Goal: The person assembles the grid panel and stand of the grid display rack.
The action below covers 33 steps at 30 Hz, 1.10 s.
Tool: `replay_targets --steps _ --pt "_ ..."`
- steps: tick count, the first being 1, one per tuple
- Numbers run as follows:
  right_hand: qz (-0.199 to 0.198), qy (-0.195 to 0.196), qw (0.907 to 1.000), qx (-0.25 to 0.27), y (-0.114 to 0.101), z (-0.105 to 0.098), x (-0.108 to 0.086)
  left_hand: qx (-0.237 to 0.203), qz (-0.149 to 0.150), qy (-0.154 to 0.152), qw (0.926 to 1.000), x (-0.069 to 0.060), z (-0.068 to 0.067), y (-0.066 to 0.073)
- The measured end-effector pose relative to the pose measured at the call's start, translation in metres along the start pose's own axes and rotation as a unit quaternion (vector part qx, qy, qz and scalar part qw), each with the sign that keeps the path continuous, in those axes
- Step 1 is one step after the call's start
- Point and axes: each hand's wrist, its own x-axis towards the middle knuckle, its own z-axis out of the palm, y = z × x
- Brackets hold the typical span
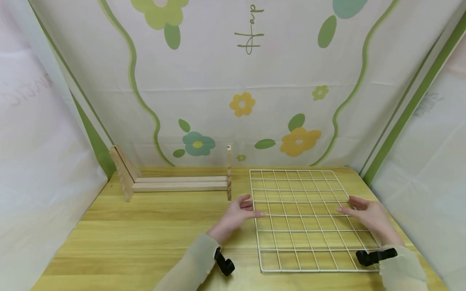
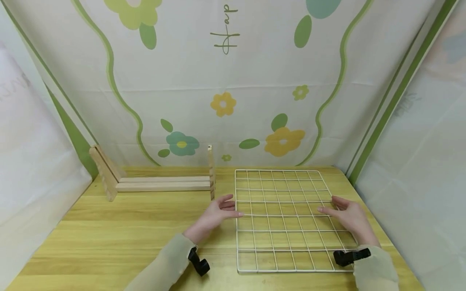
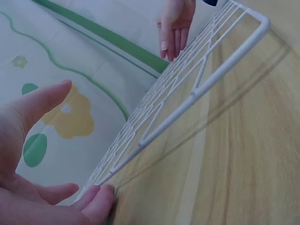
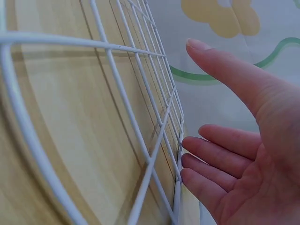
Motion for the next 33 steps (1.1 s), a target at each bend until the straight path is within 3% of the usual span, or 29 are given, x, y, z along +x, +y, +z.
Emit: replay_targets --steps 6,14,20,33 --pt "-0.001 -0.003 1.0 -0.007 -0.001 0.003 0.001 -0.036 -0.002 0.004 0.9993 0.005 -0.002 -0.002" --pt "-0.014 -0.001 0.9999 -0.01 0.001 0.0 0.0 -0.066 0.001 0.049 0.9966 0.016 0.002 -0.006" --pt "-0.008 -0.003 0.9999 -0.011 0.006 -0.006 -0.002 -0.088 0.016 0.062 0.994 0.02 0.006 -0.011" --pt "0.019 0.059 0.9978 -0.023 0.02 -0.019 0.005 -0.085 0.04 0.073 0.9928 0.019 0.001 -0.004"
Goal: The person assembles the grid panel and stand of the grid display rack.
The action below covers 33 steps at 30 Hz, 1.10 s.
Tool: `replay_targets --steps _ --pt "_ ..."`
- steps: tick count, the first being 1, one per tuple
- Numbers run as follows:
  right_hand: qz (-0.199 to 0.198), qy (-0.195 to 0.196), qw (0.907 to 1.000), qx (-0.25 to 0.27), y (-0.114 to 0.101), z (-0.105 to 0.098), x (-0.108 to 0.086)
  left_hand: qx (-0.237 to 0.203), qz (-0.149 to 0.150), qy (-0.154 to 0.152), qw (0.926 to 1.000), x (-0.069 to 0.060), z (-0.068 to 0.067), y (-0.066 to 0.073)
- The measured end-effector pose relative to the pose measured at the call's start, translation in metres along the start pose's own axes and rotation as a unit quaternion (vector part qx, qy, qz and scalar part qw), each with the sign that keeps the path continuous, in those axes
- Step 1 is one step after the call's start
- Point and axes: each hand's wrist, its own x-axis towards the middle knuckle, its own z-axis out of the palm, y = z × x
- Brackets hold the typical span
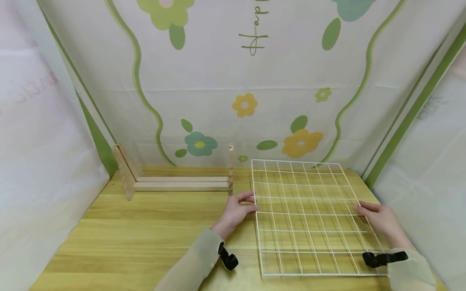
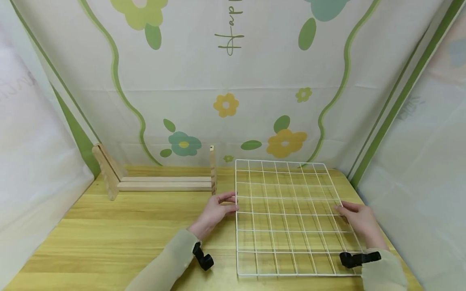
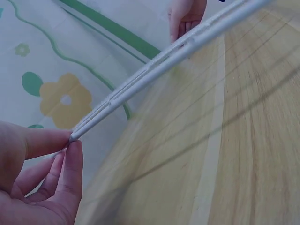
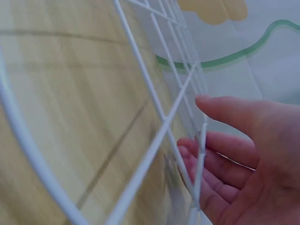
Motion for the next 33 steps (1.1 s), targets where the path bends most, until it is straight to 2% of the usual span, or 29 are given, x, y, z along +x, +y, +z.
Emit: replay_targets --steps 5,8,16,20,27,33 --pt "-0.013 0.056 0.9976 0.038 -0.002 -0.001 -0.003 -0.01 0.005 0.004 0.9999 0.001 -0.002 0.003" --pt "-0.025 0.076 0.9954 0.054 -0.005 -0.003 -0.004 -0.017 0.012 0.009 0.9997 0.002 -0.004 0.005" --pt "-0.04 0.105 0.9887 0.1 -0.015 -0.011 -0.008 -0.022 0.019 0.015 0.9995 0.003 -0.004 0.015" --pt "-0.05 0.115 0.9838 0.127 -0.022 -0.014 -0.011 -0.019 0.033 0.019 0.9991 0.004 -0.004 0.02" --pt "-0.064 0.127 0.9721 0.186 -0.031 -0.018 -0.012 -0.018 0.048 0.023 0.9984 0.003 -0.002 0.032" --pt "-0.071 0.145 0.967 0.197 -0.035 -0.02 -0.015 -0.018 0.066 0.024 0.9974 0.001 -0.001 0.037"
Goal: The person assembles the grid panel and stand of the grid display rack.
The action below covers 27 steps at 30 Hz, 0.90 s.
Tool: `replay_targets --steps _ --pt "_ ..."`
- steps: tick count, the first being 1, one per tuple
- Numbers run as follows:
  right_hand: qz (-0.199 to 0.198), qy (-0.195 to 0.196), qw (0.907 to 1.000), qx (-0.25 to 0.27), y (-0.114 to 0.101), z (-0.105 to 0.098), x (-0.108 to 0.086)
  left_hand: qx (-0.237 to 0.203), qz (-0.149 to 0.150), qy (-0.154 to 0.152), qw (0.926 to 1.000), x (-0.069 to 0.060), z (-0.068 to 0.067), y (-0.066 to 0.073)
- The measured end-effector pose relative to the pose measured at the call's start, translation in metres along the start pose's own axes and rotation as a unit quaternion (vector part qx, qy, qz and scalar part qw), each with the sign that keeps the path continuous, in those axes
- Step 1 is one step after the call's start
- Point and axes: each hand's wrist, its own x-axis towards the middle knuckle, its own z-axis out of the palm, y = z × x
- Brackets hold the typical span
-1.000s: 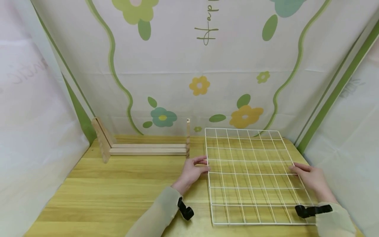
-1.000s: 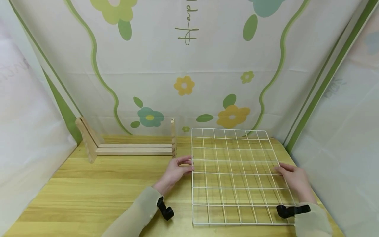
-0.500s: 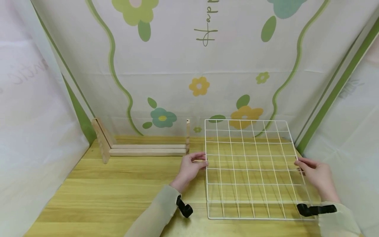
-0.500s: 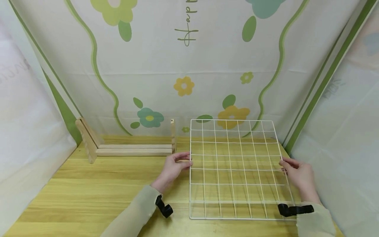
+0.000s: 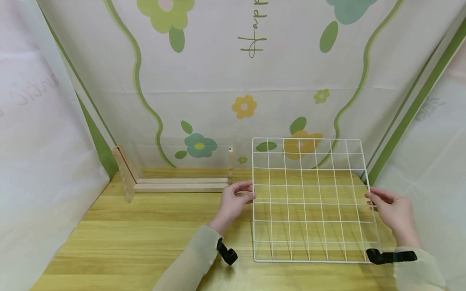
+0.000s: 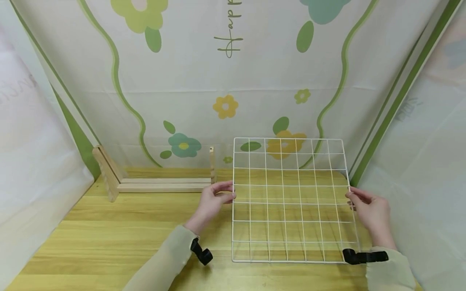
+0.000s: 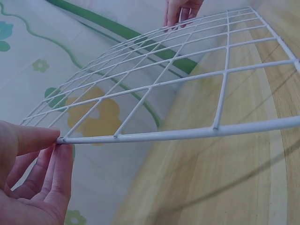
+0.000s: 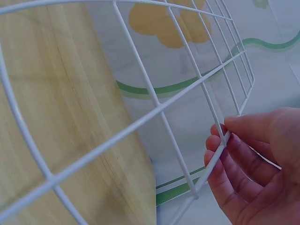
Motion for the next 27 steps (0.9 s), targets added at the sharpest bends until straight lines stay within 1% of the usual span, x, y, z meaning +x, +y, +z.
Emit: replay_targets --steps 7,12,16,22,27 --pt "-0.018 0.031 0.999 0.025 -0.01 0.0 0.002 -0.003 0.032 0.001 0.9995 -0.002 0.001 0.009" --pt "-0.006 0.053 0.9975 0.046 -0.017 -0.002 -0.002 0.016 0.055 0.003 0.9984 -0.007 0.002 0.014" --pt "0.004 0.07 0.9961 0.053 -0.022 -0.004 -0.005 0.032 0.076 0.002 0.9966 -0.012 0.004 0.019" --pt "0.019 0.082 0.9895 0.118 -0.027 -0.007 -0.009 0.039 0.105 0.004 0.9937 -0.017 0.007 0.024" --pt "0.016 0.095 0.988 0.121 -0.032 -0.008 -0.008 0.036 0.13 0.008 0.9908 -0.017 0.008 0.029"
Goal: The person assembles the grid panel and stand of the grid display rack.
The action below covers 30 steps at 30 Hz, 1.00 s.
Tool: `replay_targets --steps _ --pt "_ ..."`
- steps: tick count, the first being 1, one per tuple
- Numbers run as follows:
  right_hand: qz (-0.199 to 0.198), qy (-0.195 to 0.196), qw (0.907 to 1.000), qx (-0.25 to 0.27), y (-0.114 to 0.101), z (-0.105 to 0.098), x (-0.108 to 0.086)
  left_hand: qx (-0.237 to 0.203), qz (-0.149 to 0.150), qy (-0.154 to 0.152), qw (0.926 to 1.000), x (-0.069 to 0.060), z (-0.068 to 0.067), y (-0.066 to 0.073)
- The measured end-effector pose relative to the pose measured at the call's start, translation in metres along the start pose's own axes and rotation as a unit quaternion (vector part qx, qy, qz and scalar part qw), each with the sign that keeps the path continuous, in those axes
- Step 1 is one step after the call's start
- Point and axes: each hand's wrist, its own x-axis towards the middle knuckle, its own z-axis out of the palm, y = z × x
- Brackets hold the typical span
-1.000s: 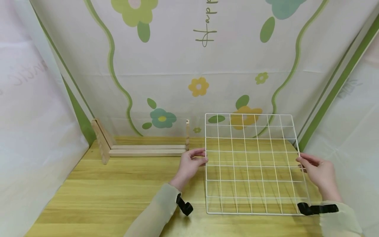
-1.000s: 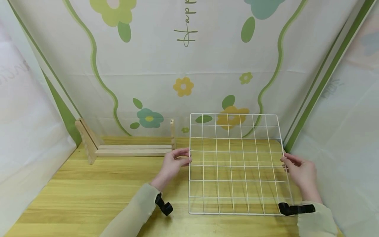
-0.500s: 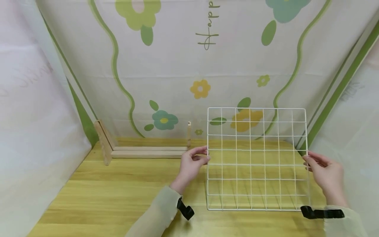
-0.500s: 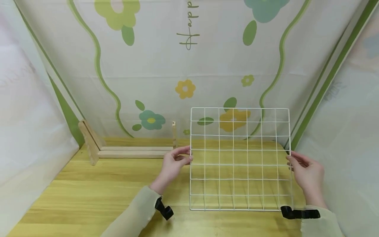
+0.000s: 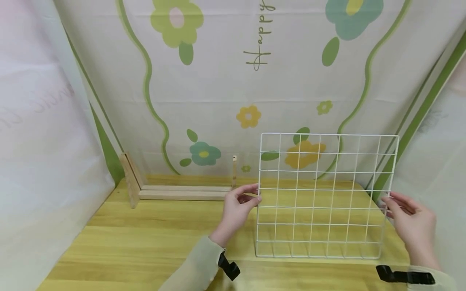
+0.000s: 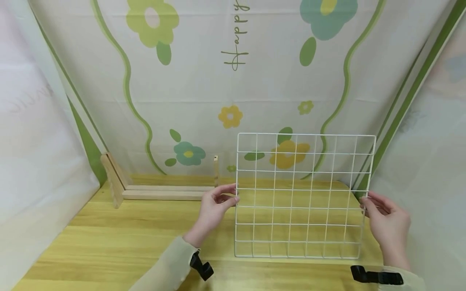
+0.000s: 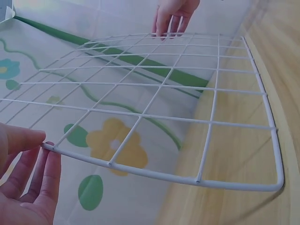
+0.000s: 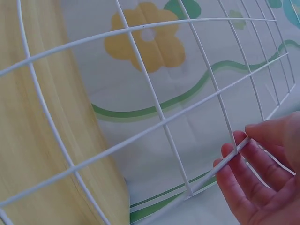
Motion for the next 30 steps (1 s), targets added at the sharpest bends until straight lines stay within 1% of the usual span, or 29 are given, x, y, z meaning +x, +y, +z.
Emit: replay_targets --steps 2,5,9,11,12,17,18,19,20,22,24,25,28,30 --pt "-0.001 0.008 1.0 0.006 -0.002 0.0 -0.002 0.0 0.01 -0.001 1.0 -0.001 0.0 0.001" --pt "0.003 0.027 0.9992 0.028 -0.005 0.003 -0.004 0.001 0.026 -0.004 0.9997 -0.001 -0.002 0.004" --pt "0.009 0.072 0.9967 0.037 -0.007 0.007 -0.007 0.001 0.042 -0.011 0.9991 -0.001 -0.003 0.006" --pt "0.01 0.088 0.995 0.046 -0.008 0.007 -0.009 -0.001 0.048 -0.014 0.9988 -0.002 -0.003 0.007" --pt "0.01 0.092 0.9948 0.043 -0.008 0.007 -0.01 -0.001 0.05 -0.015 0.9986 -0.002 -0.003 0.008" --pt "0.01 0.099 0.9928 0.068 -0.009 0.006 -0.013 -0.005 0.06 -0.018 0.998 -0.004 -0.003 0.009" --pt "0.008 0.104 0.9924 0.066 -0.009 0.006 -0.014 -0.005 0.061 -0.019 0.9979 -0.004 -0.004 0.009" --pt "0.002 0.11 0.9922 0.058 -0.011 0.006 -0.015 -0.005 0.061 -0.021 0.9979 -0.005 -0.004 0.009" --pt "-0.005 0.118 0.9922 0.039 -0.012 0.006 -0.016 -0.005 0.061 -0.022 0.9979 -0.005 -0.004 0.009" --pt "-0.031 0.136 0.9901 -0.015 -0.016 0.007 -0.02 -0.004 0.06 -0.024 0.9979 -0.005 -0.004 0.008" --pt "-0.07 0.158 0.9825 -0.07 -0.023 0.011 -0.025 -0.005 0.059 -0.024 0.998 -0.006 -0.005 0.008" --pt "-0.086 0.164 0.9788 -0.086 -0.027 0.013 -0.028 -0.004 0.059 -0.024 0.998 -0.006 -0.005 0.008" --pt "-0.138 0.167 0.9714 -0.097 -0.042 0.021 -0.039 -0.002 0.063 -0.026 0.9977 -0.007 -0.005 0.008" --pt "-0.16 0.154 0.9704 -0.095 -0.053 0.027 -0.047 0.001 0.067 -0.029 0.9973 -0.007 -0.005 0.008"
